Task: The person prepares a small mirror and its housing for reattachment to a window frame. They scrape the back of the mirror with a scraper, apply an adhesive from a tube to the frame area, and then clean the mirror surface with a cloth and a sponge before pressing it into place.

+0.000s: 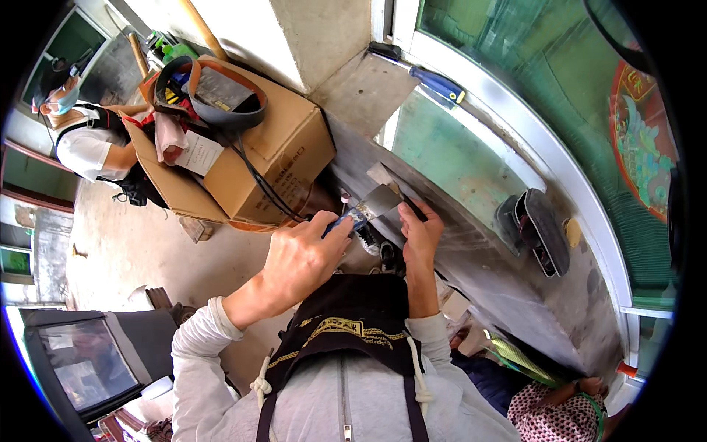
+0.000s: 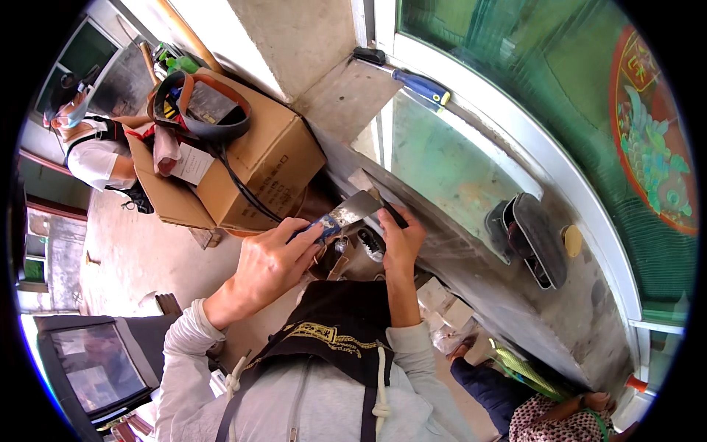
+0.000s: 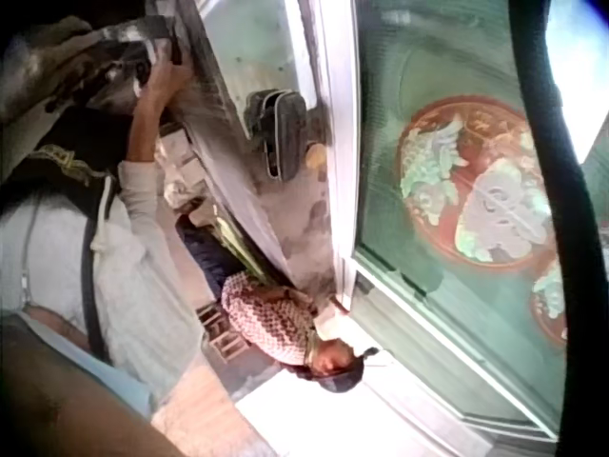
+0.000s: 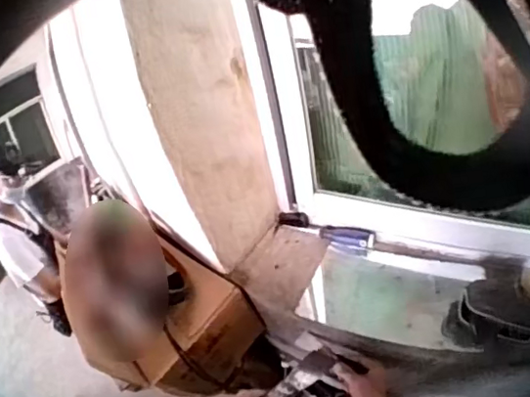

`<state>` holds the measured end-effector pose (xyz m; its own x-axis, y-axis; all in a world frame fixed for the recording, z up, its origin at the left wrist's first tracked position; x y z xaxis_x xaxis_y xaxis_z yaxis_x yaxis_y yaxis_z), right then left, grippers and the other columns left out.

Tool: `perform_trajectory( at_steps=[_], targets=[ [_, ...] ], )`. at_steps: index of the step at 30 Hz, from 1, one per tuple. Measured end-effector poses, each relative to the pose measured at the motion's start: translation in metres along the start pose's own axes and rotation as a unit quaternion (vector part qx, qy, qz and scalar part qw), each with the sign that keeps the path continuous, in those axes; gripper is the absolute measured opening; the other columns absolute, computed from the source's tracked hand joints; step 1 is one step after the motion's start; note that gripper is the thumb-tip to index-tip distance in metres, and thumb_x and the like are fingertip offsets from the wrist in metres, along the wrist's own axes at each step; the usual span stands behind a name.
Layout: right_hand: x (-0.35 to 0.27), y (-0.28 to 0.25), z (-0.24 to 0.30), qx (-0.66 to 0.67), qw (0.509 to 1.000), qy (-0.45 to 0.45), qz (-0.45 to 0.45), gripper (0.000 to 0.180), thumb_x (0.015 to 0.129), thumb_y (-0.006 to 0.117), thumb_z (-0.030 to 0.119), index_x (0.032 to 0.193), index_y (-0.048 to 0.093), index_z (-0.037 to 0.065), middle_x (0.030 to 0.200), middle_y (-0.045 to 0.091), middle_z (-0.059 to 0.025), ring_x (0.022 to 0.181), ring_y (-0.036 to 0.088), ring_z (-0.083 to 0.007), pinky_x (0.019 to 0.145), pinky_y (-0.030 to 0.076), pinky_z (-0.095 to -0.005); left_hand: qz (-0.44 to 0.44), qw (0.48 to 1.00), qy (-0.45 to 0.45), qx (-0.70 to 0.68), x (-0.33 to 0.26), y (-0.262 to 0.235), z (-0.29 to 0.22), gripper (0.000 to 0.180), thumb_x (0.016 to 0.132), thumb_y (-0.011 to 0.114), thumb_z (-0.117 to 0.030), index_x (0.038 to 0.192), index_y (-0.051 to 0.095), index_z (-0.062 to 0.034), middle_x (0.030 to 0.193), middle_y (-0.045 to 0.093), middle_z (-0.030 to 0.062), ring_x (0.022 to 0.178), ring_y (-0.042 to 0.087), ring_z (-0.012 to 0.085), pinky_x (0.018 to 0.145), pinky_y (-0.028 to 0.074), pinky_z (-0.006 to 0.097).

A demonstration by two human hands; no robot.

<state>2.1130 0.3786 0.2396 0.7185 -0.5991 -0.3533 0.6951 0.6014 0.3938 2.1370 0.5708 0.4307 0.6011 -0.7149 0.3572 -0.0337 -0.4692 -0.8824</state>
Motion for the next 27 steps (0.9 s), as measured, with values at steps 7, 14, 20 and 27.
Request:
perform_trajectory(
  at_steps=[7, 14, 20, 27],
  targets=[
    [0.007, -0.006, 0.004, -0.038, 0.999, -0.004, -0.017, 0.027, 0.079, 0.076, 0.004, 0.101, 0.065, -0.006, 0.074, 0.061, -0.0045, 0.056, 0.047, -0.0047, 0.045, 0.026, -0.018, 0.012, 1.0, -0.019, -0.003, -0.006, 0.018, 0.003, 0.033, 0.081, 0.071, -0.013, 0.111, 0.063, -0.004, 0.096, 0.063, 0.0102, 0.066, 0.065, 0.0238, 0.051, 0.051, 0.035],
    [0.013, 0.0, 0.01, 0.006, 1.0, 0.013, 0.007, 0.027, 0.079, 0.076, 0.003, 0.101, 0.064, -0.006, 0.074, 0.063, -0.0053, 0.051, 0.046, -0.0052, 0.043, 0.026, -0.0186, -0.067, 0.997, -0.038, -0.021, -0.003, 0.026, 0.003, 0.03, 0.081, 0.071, -0.012, 0.111, 0.065, -0.0063, 0.096, 0.064, 0.0098, 0.065, 0.065, 0.0267, 0.053, 0.053, 0.035],
    [0.011, 0.001, 0.014, -0.001, 1.0, 0.024, -0.001, 0.025, 0.079, 0.077, 0.005, 0.1, 0.065, -0.004, 0.074, 0.063, -0.0044, 0.052, 0.046, -0.0049, 0.043, 0.026, -0.0183, -0.029, 0.999, -0.04, -0.013, -0.007, -0.012, 0.005, 0.029, 0.079, 0.074, -0.006, 0.107, 0.068, -0.0042, 0.1, 0.068, 0.0122, 0.076, 0.069, 0.0287, 0.063, 0.056, 0.033],
    [0.005, 0.006, 0.019, -0.005, 0.999, 0.033, 0.018, 0.025, 0.08, 0.076, 0.005, 0.1, 0.065, -0.005, 0.073, 0.061, -0.0038, 0.053, 0.046, -0.004, 0.043, 0.024, -0.0179, -0.011, 1.0, -0.02, 0.0, -0.009, -0.003, -0.004, 0.032, 0.078, 0.075, -0.008, 0.109, 0.067, -0.0045, 0.096, 0.067, 0.0121, 0.071, 0.067, 0.0271, 0.057, 0.054, 0.034]
  ],
)
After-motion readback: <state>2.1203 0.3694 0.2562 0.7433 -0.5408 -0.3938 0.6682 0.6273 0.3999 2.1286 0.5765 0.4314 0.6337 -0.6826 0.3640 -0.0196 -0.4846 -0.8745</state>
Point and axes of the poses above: each hand's wrist, its own x-axis towards the middle knuckle, its own y-axis out of the palm, z = x × y, the point moved 7 cm from there along x, towards the middle knuckle
